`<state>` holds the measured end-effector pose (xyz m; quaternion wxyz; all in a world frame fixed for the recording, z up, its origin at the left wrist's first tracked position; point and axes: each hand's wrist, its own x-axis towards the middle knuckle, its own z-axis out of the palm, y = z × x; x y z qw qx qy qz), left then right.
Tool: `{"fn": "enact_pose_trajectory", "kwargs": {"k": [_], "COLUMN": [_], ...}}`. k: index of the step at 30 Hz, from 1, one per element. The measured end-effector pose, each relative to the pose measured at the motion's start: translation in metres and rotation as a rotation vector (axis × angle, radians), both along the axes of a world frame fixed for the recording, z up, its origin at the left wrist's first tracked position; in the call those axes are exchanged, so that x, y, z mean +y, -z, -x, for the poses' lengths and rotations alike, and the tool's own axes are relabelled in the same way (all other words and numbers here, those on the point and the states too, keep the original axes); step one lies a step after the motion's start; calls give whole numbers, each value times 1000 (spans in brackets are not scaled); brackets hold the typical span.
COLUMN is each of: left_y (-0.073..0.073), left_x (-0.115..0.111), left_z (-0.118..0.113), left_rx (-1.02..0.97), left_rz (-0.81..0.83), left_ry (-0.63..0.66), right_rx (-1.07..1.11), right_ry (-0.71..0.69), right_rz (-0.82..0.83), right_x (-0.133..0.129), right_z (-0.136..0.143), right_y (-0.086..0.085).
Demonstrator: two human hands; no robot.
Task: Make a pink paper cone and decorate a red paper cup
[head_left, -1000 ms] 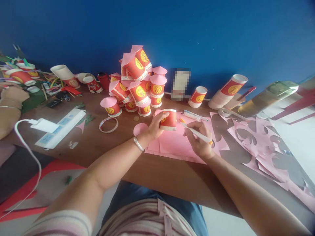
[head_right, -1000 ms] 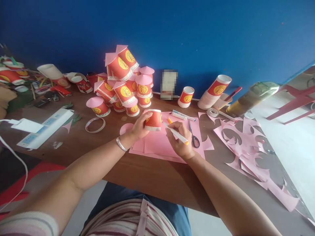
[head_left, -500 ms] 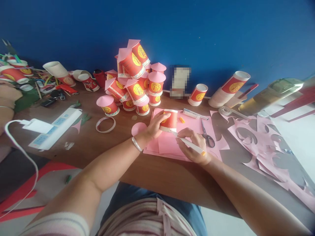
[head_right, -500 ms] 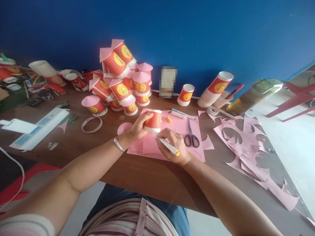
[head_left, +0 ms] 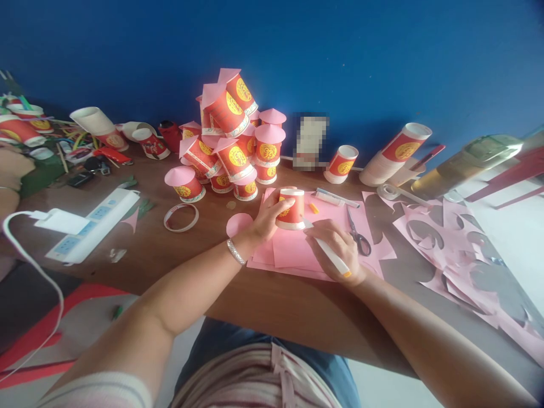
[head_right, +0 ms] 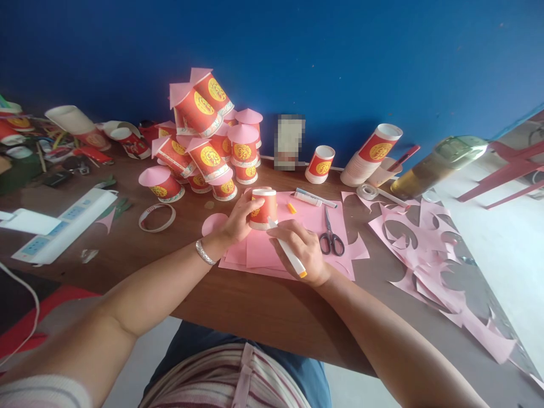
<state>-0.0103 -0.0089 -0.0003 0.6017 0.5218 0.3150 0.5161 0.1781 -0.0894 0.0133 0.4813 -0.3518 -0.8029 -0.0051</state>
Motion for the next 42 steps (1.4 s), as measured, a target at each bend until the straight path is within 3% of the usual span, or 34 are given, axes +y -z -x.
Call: {"fn": "enact_pose_trajectory", "kwargs": {"k": [3, 10, 14, 22, 25, 33, 38, 42], "left_y": [-4, -6, -2, 7, 2, -16, -13, -15], "left_x": [-3, -7, -6, 12, 23, 60, 65, 57], "left_z": [-3, -7, -9, -15, -18, -31, -37, -32], "left_rx": [-19, -5, 41, 253, 374, 833, 897, 903], "left_rz": [-2, -75, -38, 59, -52, -653, -712, -547], "left_ry": [25, 298, 137, -27, 34, 365, 417, 244], "right_rx": [52, 261, 401, 619, 671, 647, 590, 621], "right_ry": [120, 229, 186, 197, 215, 171, 242, 241], "right_rz": [56, 285, 437, 465, 473, 595, 560, 571], "right_x": [7, 33, 42, 42, 44, 51, 50, 51], "right_z": [-6, -28, -35, -33, -37, -45, -46, -45], "right_y": [2, 11, 14, 4, 4, 6, 2, 2]}}
